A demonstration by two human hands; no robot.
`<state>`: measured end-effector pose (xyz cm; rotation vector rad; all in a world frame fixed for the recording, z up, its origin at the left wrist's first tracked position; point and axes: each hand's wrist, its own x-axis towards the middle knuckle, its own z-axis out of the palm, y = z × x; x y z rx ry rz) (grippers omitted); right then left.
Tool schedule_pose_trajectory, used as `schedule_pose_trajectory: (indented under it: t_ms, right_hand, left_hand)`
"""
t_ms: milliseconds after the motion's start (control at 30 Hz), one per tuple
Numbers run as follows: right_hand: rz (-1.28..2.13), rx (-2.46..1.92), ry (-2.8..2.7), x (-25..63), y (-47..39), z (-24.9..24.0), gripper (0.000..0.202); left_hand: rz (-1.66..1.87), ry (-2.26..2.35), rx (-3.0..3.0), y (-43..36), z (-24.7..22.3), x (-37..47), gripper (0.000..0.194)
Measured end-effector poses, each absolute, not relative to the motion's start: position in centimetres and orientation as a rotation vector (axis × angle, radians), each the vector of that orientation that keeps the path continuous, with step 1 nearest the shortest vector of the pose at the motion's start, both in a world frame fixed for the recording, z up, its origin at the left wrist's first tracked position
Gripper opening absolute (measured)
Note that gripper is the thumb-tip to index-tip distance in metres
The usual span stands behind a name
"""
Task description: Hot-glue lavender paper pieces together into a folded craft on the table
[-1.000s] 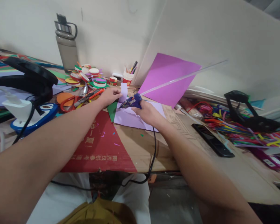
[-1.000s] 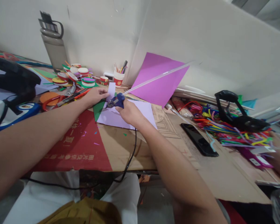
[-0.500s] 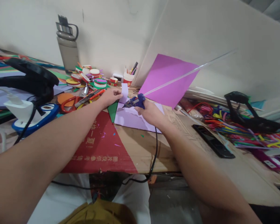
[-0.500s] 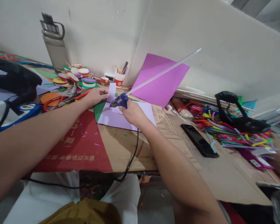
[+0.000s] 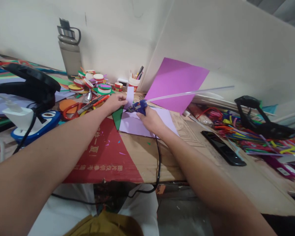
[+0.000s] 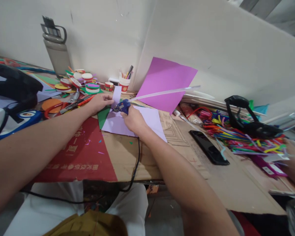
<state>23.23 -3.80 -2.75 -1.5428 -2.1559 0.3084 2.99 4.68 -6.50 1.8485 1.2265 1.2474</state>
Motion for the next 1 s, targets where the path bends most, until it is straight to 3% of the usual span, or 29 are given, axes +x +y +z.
schedule_pose_trajectory:
  t_ms: [1000]
  right_hand:
    - [0.435, -1.534, -2.084, 24.4, -4.1, -2.1, 0.024]
  left_hand:
    - [1.207, 1.235, 1.852, 3.5, -5.2, 3.2, 0.016]
